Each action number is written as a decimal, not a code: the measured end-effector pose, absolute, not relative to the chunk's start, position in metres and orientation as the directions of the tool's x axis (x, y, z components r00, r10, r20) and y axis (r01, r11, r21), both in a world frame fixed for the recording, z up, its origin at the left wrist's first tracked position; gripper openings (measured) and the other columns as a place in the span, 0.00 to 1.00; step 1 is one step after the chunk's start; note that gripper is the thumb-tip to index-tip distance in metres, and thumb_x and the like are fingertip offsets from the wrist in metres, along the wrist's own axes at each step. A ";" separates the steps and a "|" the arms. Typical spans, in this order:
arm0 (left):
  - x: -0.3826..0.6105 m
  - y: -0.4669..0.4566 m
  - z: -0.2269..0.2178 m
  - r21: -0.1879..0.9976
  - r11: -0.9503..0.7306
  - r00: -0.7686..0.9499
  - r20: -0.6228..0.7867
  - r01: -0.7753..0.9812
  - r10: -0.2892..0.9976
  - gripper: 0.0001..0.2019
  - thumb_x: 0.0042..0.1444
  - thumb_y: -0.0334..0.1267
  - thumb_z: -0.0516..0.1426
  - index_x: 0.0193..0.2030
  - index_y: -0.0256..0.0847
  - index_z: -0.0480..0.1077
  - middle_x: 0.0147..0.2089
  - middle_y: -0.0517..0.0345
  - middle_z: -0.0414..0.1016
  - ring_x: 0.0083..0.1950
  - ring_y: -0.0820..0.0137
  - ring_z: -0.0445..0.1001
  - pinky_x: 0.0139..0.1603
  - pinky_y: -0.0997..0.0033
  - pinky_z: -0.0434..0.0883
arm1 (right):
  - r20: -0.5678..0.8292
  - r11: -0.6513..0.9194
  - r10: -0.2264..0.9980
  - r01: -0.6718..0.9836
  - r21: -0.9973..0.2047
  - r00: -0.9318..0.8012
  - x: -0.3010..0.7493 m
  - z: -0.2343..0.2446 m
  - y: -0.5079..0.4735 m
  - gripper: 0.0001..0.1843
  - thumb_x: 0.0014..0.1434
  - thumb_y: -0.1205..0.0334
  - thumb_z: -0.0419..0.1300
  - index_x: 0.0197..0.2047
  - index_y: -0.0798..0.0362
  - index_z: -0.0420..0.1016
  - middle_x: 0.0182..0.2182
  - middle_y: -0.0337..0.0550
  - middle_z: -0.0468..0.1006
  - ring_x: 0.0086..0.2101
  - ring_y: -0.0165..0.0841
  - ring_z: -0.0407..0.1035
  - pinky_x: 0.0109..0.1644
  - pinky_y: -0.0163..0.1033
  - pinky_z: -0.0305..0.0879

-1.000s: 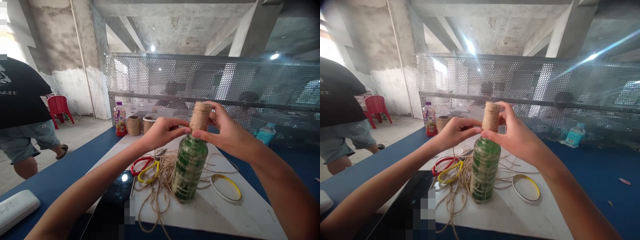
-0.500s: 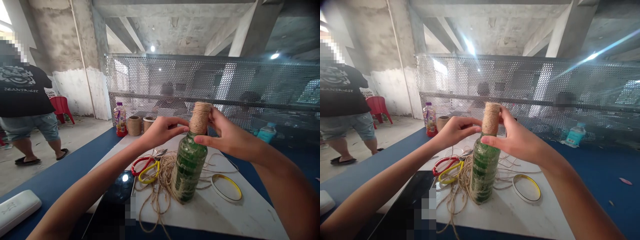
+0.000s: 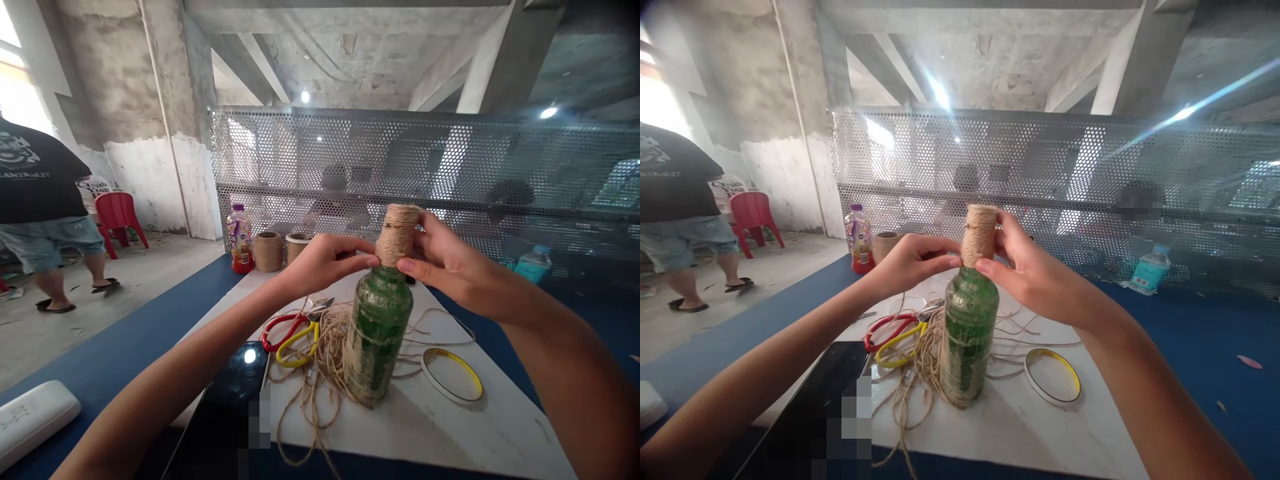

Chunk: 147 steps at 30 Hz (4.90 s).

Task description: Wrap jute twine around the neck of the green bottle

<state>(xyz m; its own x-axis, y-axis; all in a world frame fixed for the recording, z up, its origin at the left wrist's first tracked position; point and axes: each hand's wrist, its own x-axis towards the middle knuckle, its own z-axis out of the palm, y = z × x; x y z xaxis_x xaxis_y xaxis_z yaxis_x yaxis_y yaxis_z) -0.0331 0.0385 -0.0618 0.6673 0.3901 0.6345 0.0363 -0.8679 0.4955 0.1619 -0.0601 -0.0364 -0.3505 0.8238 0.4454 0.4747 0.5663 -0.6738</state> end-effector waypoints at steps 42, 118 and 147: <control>-0.035 0.033 -0.058 0.469 -0.882 0.635 0.669 0.043 0.386 0.15 0.57 0.46 0.58 0.42 0.35 0.76 0.19 0.69 0.49 0.22 0.79 0.48 0.21 0.74 0.47 | 0.480 0.560 0.829 0.428 -0.710 -0.289 0.160 -0.039 -0.055 0.29 0.57 0.57 0.62 0.60 0.40 0.59 0.54 0.42 0.72 0.55 0.44 0.66 0.58 0.51 0.66; -0.034 0.034 -0.060 0.539 -0.842 0.692 0.604 0.011 0.396 0.19 0.57 0.49 0.57 0.43 0.34 0.76 0.21 0.65 0.56 0.24 0.78 0.51 0.22 0.75 0.50 | 0.448 0.539 0.842 0.461 -0.705 -0.299 0.164 -0.033 -0.064 0.30 0.60 0.61 0.60 0.63 0.39 0.58 0.56 0.38 0.72 0.56 0.40 0.67 0.58 0.46 0.68; -0.033 0.032 -0.061 0.526 -0.850 0.695 0.600 0.030 0.397 0.18 0.59 0.48 0.55 0.45 0.36 0.76 0.22 0.64 0.57 0.24 0.78 0.52 0.23 0.75 0.50 | 0.562 0.393 0.823 0.793 -0.465 -0.078 0.163 -0.038 -0.062 0.31 0.52 0.51 0.65 0.59 0.35 0.63 0.48 0.36 0.75 0.50 0.42 0.70 0.56 0.53 0.67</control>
